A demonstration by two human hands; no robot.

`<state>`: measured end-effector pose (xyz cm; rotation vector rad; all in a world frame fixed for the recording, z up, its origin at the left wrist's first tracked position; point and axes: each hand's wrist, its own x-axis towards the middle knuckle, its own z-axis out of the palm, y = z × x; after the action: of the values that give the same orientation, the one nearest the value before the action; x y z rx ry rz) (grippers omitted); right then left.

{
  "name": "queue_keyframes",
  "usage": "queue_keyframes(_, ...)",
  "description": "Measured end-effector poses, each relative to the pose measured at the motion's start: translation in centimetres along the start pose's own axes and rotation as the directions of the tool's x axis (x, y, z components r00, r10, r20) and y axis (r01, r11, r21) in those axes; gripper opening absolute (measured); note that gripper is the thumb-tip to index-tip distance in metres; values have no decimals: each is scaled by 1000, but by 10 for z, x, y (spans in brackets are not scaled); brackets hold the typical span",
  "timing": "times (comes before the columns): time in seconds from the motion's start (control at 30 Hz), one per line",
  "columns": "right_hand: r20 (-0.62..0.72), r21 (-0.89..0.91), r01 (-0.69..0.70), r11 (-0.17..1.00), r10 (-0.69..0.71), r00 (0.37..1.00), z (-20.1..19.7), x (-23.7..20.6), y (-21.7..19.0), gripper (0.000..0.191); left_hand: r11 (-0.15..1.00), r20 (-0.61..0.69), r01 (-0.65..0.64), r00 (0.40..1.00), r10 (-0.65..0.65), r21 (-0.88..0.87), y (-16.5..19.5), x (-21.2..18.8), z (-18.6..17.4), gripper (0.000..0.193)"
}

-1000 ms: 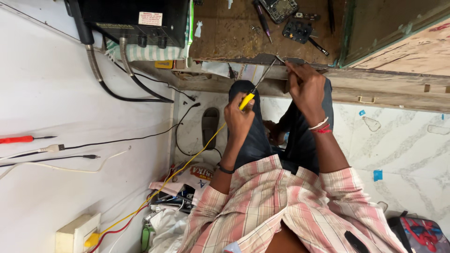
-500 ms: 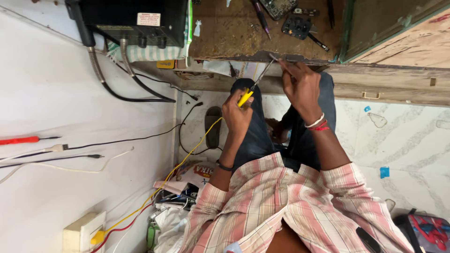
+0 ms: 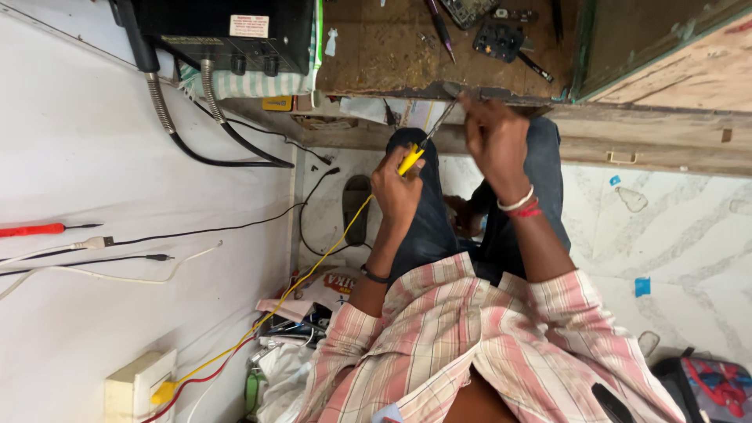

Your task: The person sits on the floor and uses a soldering iron and tweezers to work on small electronic components on a cluttered workbench. They repeatedly heat the soldering iron tip and apply solder to a component held with tweezers.

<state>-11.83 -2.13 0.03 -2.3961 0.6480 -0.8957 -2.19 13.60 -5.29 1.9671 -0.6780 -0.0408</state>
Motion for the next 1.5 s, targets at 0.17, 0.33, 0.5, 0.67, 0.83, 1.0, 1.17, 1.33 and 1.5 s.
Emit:
queue_keyframes(0.17, -63, -52, -20, 998, 17, 998, -3, 1, 5, 31, 999, 19, 31, 999, -31, -25, 0, -2, 0, 26)
queue_keyframes(0.33, -26, -54, 43, 998, -45, 999, -1, -4, 8, 34, 999, -24, -5, 1000, 4, -44, 1, -6, 2, 24)
queue_keyframes(0.5, 52, 30, 58, 998, -60, 997, -5, -7, 12, 37, 999, -2, 47, 999, -47, -1, 4, -9, 2, 20)
queue_keyframes(0.67, -41, -18, -42, 999, 41, 998, -10, -5, 9, 35, 999, 0, 44, 999, -44, 14, 5, -12, 4, 20)
queue_keyframes(0.83, -15, -89, -1, 996, 0, 1000, -15, -7, 11, 35, 1000, -19, -14, 1000, 14, -8, 3, -12, 5, 26)
queue_keyframes(1.0, -40, -8, 107, 994, -107, 993, -18, -13, 22, 31, 995, -45, -37, 998, 41, 88, 6, -13, 6, 24)
queue_keyframes(1.17, -24, -61, 4, 998, -5, 1000, -18, -13, 25, 36, 998, 0, 0, 1000, 0, 63, 12, -12, 6, 23)
queue_keyframes(1.33, -15, -30, -8, 1000, 8, 1000, -17, -16, 13, 27, 995, -10, -32, 999, 33, 98, 11, -14, 5, 26)
queue_keyframes(1.5, 41, -47, -7, 999, 9, 999, -15, -16, 3, 31, 987, -43, -90, 994, 97, 135, 10, -15, 6, 35)
